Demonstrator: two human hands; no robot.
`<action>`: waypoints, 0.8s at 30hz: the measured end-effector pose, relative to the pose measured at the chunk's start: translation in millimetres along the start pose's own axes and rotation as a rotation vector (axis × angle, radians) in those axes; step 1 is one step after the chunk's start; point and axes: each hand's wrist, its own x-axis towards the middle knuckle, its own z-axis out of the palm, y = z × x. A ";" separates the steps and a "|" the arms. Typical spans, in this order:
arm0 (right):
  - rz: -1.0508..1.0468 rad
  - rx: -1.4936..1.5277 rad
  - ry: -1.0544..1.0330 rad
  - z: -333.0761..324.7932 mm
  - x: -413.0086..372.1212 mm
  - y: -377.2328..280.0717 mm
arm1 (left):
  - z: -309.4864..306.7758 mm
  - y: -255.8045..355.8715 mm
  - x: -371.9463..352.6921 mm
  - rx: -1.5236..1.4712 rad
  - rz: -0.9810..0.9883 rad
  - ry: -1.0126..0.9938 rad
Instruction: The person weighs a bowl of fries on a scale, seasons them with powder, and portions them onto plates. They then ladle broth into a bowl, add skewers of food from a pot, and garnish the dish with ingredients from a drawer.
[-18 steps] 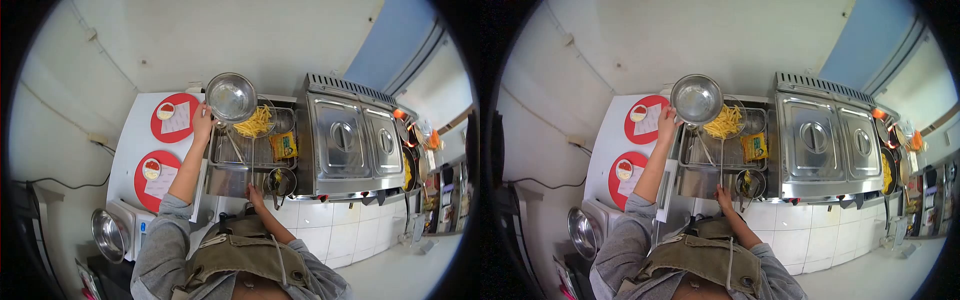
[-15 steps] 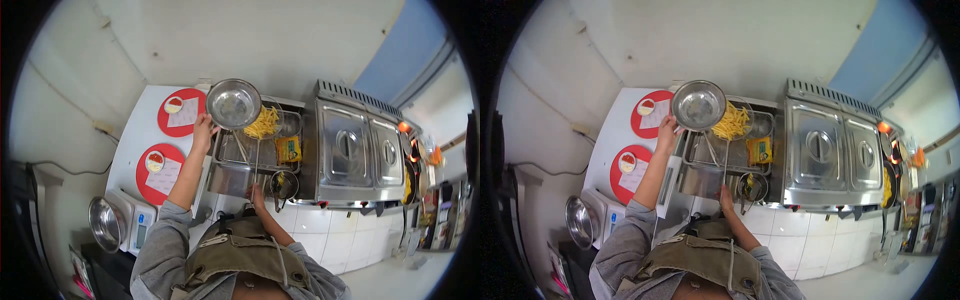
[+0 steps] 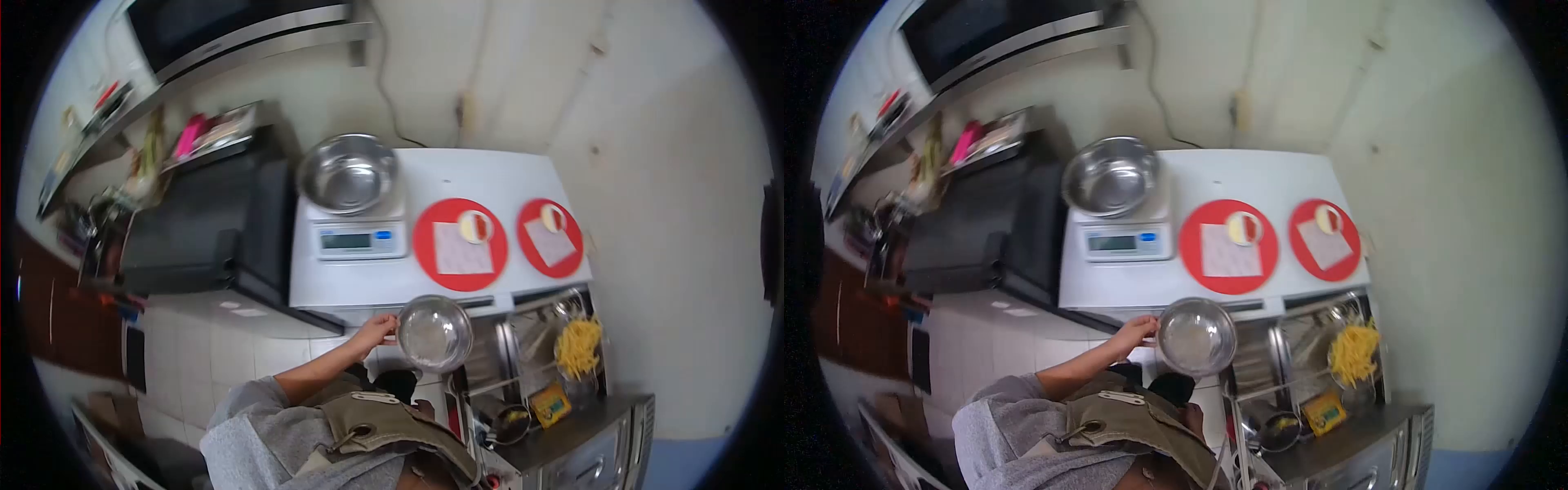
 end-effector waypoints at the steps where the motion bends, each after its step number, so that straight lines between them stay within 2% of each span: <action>1: -0.024 -0.027 -0.048 4.7 16.1 12.0 | -22.3 -10.5 -19.4 0.030 0.013 0.044; 3: -0.340 -0.664 -0.349 13.8 11.8 1.6 | -52.9 -27.3 -58.0 -0.021 0.051 0.119; 4: 0.257 0.020 -0.157 29.7 1.6 -14.9 | -71.9 -35.6 -72.2 -0.052 0.094 0.151; 5: 0.267 0.011 -0.170 40.6 -8.8 -7.5 | -82.4 -37.3 -89.9 -0.062 0.082 0.163; 7: 0.065 -0.017 -0.214 69.7 16.8 -11.4 | -112.7 -15.4 -109.1 -0.215 0.154 0.241; 8: -0.196 -0.246 -0.260 83.6 11.9 -5.4 | -123.1 1.6 -119.3 -0.201 0.297 0.244; 9: -0.175 -0.243 -0.265 96.6 0.1 -15.0 | -133.3 25.7 -132.2 -0.068 0.380 0.297; 10: -0.115 -0.231 -0.201 105.6 -2.3 -22.9 | -122.8 66.8 -153.6 -0.065 0.494 0.372; 11: -0.065 -0.220 -0.130 110.2 -5.2 -33.6 | -131.9 83.3 -153.4 -0.098 0.595 0.353; 13: 0.048 -0.048 -0.177 113.6 16.4 10.7 | -148.5 121.8 -151.6 -0.002 0.821 0.440; 15: 0.420 0.557 0.029 80.1 -18.3 -74.7 | -141.1 171.4 -163.5 -0.044 0.946 0.487; 16: 0.346 0.930 0.182 54.8 -14.7 -60.9 | -163.8 198.0 -133.0 0.232 1.323 0.517; 17: 0.256 1.286 0.315 31.8 -14.4 -52.1 | -156.9 214.2 -135.0 0.348 1.198 0.662; 18: 0.249 1.287 0.339 15.2 -18.3 -51.3 | -152.7 232.6 -127.8 0.547 1.285 0.715; 20: 0.086 1.690 0.506 -22.6 -26.7 -80.9 | -141.3 258.3 -107.1 0.799 1.408 0.784; 21: 0.078 1.686 0.525 -36.2 -28.6 -85.8 | -138.7 267.1 -95.1 0.872 1.460 0.747; 23: -0.125 1.703 0.561 -53.6 -29.8 -91.9 | -140.6 278.2 -68.6 0.962 1.535 0.714; 24: -0.149 1.634 0.568 -61.1 -28.0 -96.1 | -141.7 283.6 -63.0 0.979 1.546 0.734</action>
